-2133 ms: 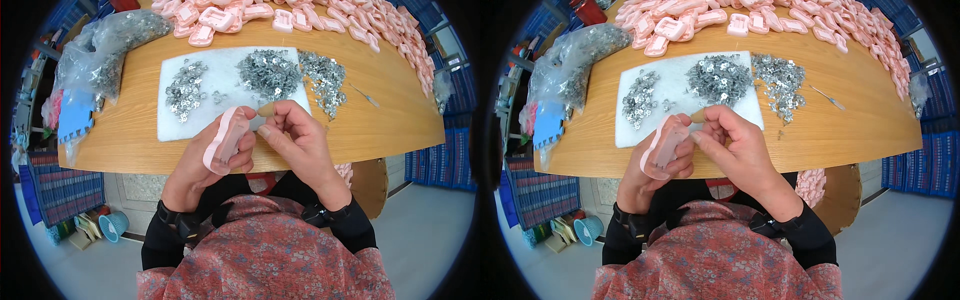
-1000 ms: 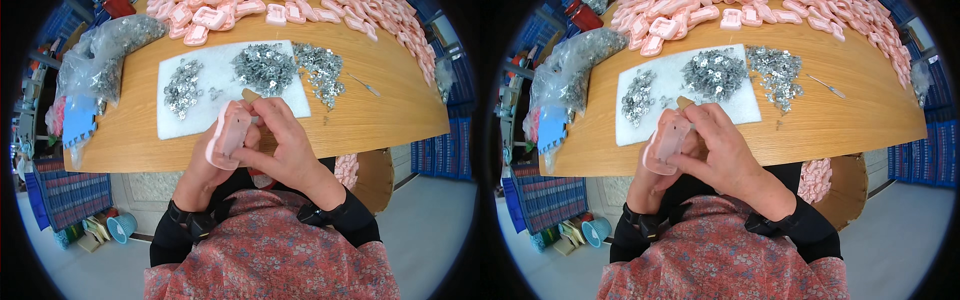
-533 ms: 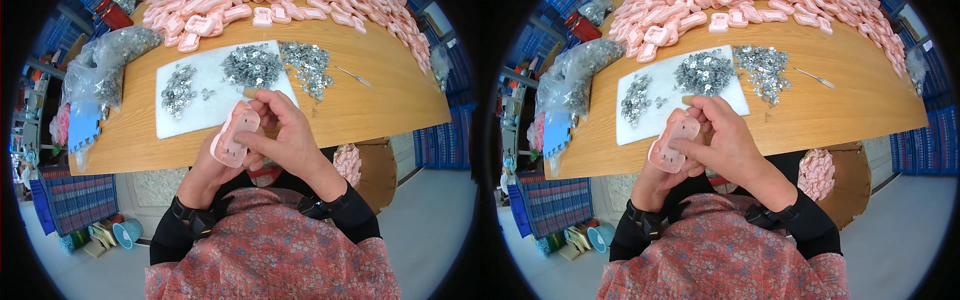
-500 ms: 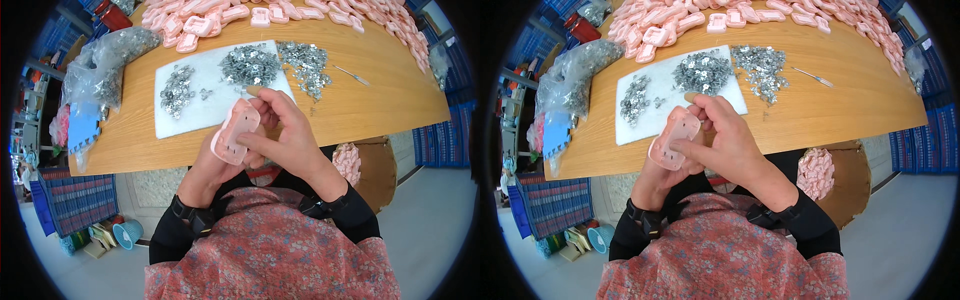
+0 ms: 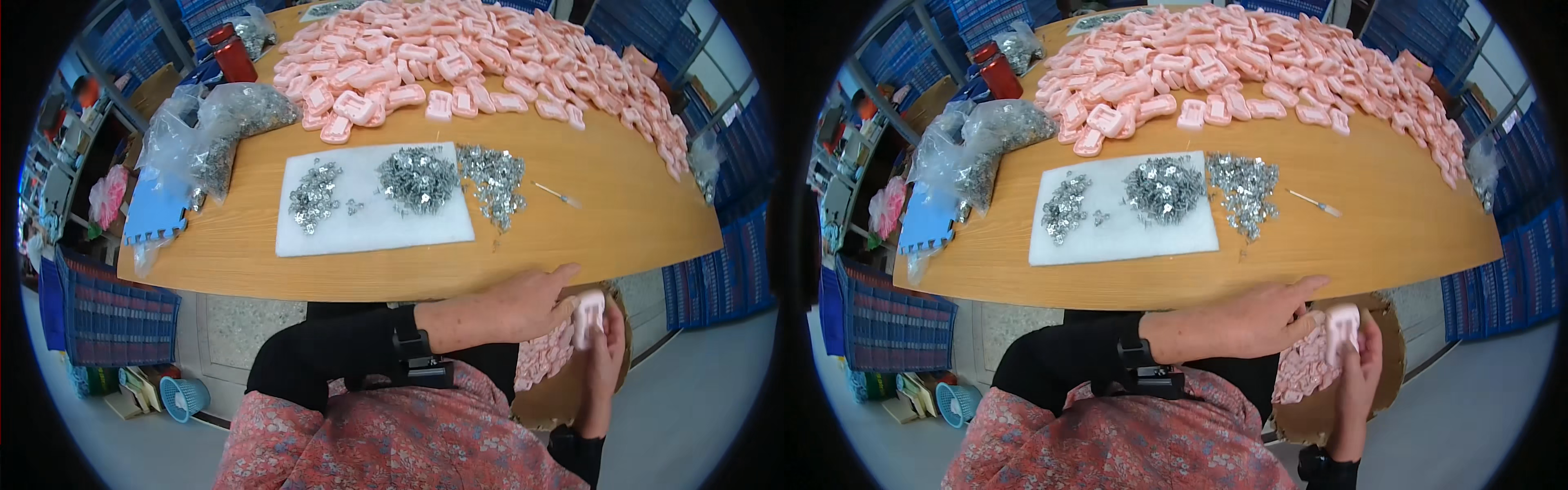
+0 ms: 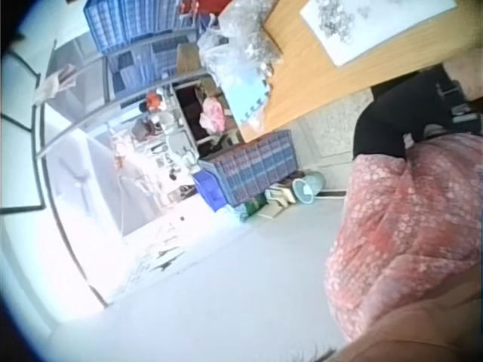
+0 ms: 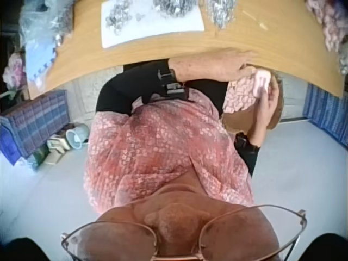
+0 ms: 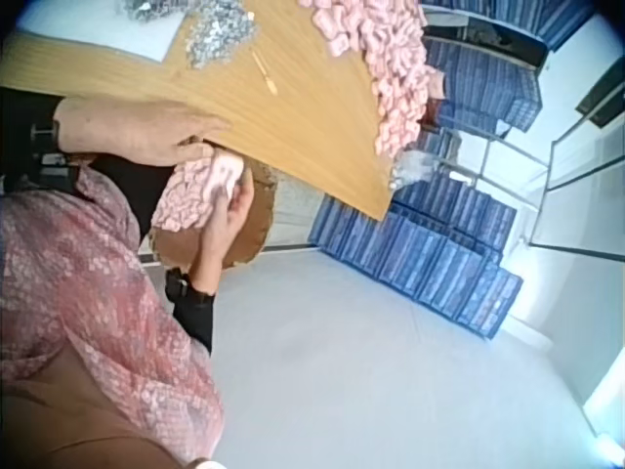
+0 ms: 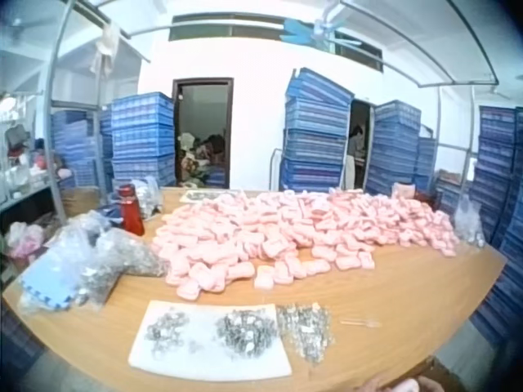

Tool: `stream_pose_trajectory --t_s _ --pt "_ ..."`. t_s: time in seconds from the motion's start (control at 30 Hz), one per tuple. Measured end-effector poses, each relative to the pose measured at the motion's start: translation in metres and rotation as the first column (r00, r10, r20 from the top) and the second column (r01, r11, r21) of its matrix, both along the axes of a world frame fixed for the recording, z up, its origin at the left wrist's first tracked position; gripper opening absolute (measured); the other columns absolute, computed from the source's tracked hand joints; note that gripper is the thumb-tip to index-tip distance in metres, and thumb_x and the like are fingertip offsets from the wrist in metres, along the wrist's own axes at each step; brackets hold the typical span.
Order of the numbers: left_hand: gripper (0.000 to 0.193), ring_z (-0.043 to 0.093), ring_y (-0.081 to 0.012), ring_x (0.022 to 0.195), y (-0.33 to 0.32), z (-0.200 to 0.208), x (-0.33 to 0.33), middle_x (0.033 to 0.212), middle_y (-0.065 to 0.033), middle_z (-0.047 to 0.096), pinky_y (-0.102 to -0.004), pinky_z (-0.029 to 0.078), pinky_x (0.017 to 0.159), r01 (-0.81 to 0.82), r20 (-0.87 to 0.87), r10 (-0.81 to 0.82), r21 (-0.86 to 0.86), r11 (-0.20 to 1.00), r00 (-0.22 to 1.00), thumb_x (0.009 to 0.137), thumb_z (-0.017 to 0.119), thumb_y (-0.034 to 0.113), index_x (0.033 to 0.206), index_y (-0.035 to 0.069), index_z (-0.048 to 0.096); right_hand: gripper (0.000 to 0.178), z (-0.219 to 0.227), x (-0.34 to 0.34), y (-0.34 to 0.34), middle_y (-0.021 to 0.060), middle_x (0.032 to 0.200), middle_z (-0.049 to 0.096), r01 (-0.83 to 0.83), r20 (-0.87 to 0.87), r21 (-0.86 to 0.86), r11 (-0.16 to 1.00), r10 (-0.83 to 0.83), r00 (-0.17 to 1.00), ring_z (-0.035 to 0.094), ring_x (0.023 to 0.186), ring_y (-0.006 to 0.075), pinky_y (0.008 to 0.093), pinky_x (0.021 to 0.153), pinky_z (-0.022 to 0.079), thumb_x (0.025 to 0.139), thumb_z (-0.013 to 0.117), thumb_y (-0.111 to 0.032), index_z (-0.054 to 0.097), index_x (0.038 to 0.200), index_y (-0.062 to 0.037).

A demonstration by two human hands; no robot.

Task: The person sits at a table and assembles small pink plastic cases by inserting metal pins and screws. They pick up the components from piles on the table, place them into the case, and secure them by hand. The person occasionally pauses to rub their hands together.

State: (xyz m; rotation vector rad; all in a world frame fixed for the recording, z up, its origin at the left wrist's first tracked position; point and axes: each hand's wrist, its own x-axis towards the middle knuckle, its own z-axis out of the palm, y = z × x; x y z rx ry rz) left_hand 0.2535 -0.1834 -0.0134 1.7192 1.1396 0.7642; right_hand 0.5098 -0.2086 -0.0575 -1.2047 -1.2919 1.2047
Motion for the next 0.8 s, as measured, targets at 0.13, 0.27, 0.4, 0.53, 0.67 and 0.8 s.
stream_pose_trajectory --t_s 0.13,0.27,0.4,0.53,0.67,0.8 --pt "0.038 0.067 -0.0385 0.092 0.026 0.000 -0.049 0.101 -0.0205 0.070 -0.0452 0.054 0.084 -0.085 -0.135 0.119 0.235 0.968 0.984 0.093 0.059 0.025 0.124 0.004 0.061 0.057 -0.092 0.121 -0.007 0.0160 0.130 0.058 0.232 0.386 -0.030 0.972 -0.203 0.900 0.060 0.113 0.0198 0.0316 0.097 0.048 0.094 0.060 -0.005 0.040 0.148 -0.0021" --pt "0.032 0.067 -0.0344 0.099 0.063 0.002 -0.152 0.105 -0.0177 0.070 -0.0437 0.053 0.088 -0.284 -0.339 0.461 0.459 0.842 0.820 0.089 0.062 0.023 0.115 0.004 0.068 0.056 -0.170 0.185 -0.028 0.0185 0.129 0.058 0.183 0.828 0.315 0.931 -0.364 0.427 0.062 0.108 0.0269 0.0357 0.094 0.049 0.091 0.064 -0.004 0.046 0.144 -0.0021" --pt "0.037 0.059 -0.0350 0.115 0.091 0.000 -0.281 0.123 -0.0140 0.065 -0.0443 0.049 0.098 -0.289 -0.624 0.666 0.604 0.743 0.409 0.086 0.061 0.011 0.122 0.008 0.065 0.049 -0.123 0.103 -0.011 0.0162 0.129 0.058 0.201 0.765 0.149 0.968 -0.241 0.597 0.060 0.107 0.0266 0.0363 0.095 0.048 0.093 0.061 -0.004 0.050 0.141 -0.0011" --pt "0.047 0.054 -0.0351 0.121 0.116 -0.003 -0.329 0.127 -0.0104 0.062 -0.0442 0.050 0.097 -0.063 -0.813 0.481 0.489 0.870 0.328 0.078 0.067 0.005 0.124 0.010 0.062 0.043 -0.076 0.032 0.014 0.0153 0.128 0.058 0.003 0.702 0.422 0.907 -0.329 0.631 0.060 0.106 0.0270 0.0368 0.096 0.047 0.093 0.058 -0.002 0.053 0.136 0.0001" --pt "0.060 0.053 -0.0315 0.121 0.137 -0.003 -0.327 0.125 -0.0097 0.062 -0.0405 0.049 0.096 -0.005 -0.889 0.421 0.427 0.904 0.178 0.068 0.075 0.010 0.126 0.012 0.061 0.037 -0.027 -0.025 0.032 0.0176 0.113 0.061 -0.101 0.633 0.543 0.834 -0.328 0.701 0.062 0.102 0.0296 0.0383 0.091 0.050 0.091 0.058 0.002 0.058 0.127 0.0022" --pt "0.056 0.059 -0.0338 0.112 0.134 -0.001 -0.345 0.115 -0.0151 0.065 -0.0414 0.050 0.094 0.005 -0.813 0.485 0.514 0.858 0.321 0.068 0.075 0.013 0.122 0.009 0.061 0.031 0.008 -0.074 0.042 0.0164 0.109 0.064 -0.204 0.595 0.558 0.804 -0.216 0.774 0.065 0.094 0.0264 0.0351 0.086 0.052 0.087 0.062 0.004 0.063 0.118 0.0024"
